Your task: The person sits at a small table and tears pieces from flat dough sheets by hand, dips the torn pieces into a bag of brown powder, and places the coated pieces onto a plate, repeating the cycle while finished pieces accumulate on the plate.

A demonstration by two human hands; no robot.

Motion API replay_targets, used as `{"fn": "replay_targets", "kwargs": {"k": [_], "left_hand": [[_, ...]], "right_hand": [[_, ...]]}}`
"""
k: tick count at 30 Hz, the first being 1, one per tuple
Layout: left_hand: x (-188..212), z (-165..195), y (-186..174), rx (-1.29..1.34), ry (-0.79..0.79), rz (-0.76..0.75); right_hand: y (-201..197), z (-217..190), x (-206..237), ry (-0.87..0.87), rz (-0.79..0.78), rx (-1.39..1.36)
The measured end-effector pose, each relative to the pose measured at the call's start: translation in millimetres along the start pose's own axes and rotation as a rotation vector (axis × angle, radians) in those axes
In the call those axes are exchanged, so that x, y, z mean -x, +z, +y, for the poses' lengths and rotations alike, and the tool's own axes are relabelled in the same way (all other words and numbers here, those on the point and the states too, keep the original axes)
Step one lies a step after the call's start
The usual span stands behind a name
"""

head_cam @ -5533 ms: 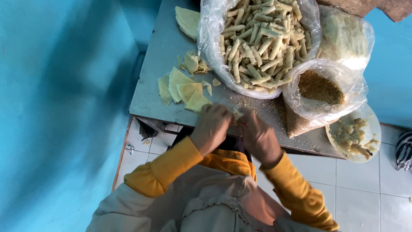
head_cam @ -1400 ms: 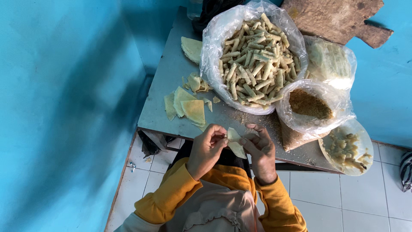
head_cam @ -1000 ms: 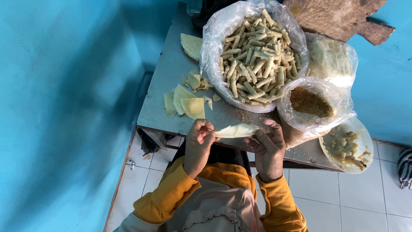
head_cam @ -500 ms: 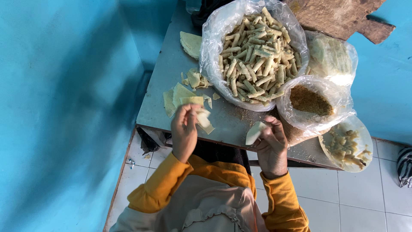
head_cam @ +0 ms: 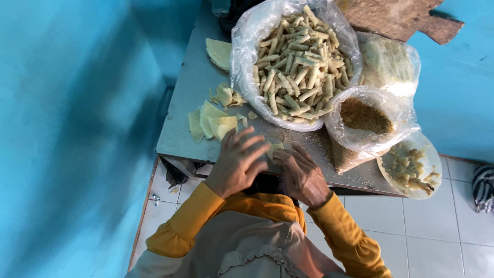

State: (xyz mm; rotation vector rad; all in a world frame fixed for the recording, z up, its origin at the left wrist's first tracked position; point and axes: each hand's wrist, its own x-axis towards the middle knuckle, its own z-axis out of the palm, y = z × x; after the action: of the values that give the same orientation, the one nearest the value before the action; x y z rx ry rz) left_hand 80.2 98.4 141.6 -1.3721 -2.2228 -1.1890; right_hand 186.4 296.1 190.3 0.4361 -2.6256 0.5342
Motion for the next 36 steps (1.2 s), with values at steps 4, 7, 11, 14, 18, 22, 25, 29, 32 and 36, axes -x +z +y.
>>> {"fn": "replay_targets", "kwargs": {"k": [4,7,11,14,18,22,25,29,32,36], "left_hand": [[4.0,5.3,6.8,-0.122,0.092,-0.214],[0.9,6.4,12.5,-0.139,0.093,-0.211],[-1.3,5.0,19.3,-0.143,0.103,-0.173],[-1.4,2.2,24.9,-0.133,0.082,-0.205],[0.2,-1.5,30.5,-0.116,0.081,-0.211],[-0.3,-4.9,30.9,-0.030,0.076,-0.144],[-0.2,-7.7,30.7,-0.018,0.099,-0.135],[5.2,-13.0,33.6,0.013,0.112,-0.134],[12.3,-16.9,39.4,0.009,0.128,-0.114],[20.6,-13.7,49.9,-0.011,0.152,-0.093]], "right_hand": [[-11.4,11.5,27.9,0.100,0.127,-0.159],[-35.2,33.5,71.6,0.211,0.276,-0.095],[-89.8,73.6,146.6,0.596,0.295,0.334],[-118.1,101.1,195.8,0.791,0.072,0.688],[-124.1,131.6,233.8,0.890,-0.109,0.697],[-113.9,146.0,246.3,0.856,-0.119,0.771],[-110.1,147.3,249.6,0.808,-0.031,0.738],[-104.8,145.5,246.2,0.788,-0.007,0.731],[-102.1,136.9,233.7,0.775,-0.006,0.761],[-95.7,108.9,190.1,0.727,0.042,0.713]]}}
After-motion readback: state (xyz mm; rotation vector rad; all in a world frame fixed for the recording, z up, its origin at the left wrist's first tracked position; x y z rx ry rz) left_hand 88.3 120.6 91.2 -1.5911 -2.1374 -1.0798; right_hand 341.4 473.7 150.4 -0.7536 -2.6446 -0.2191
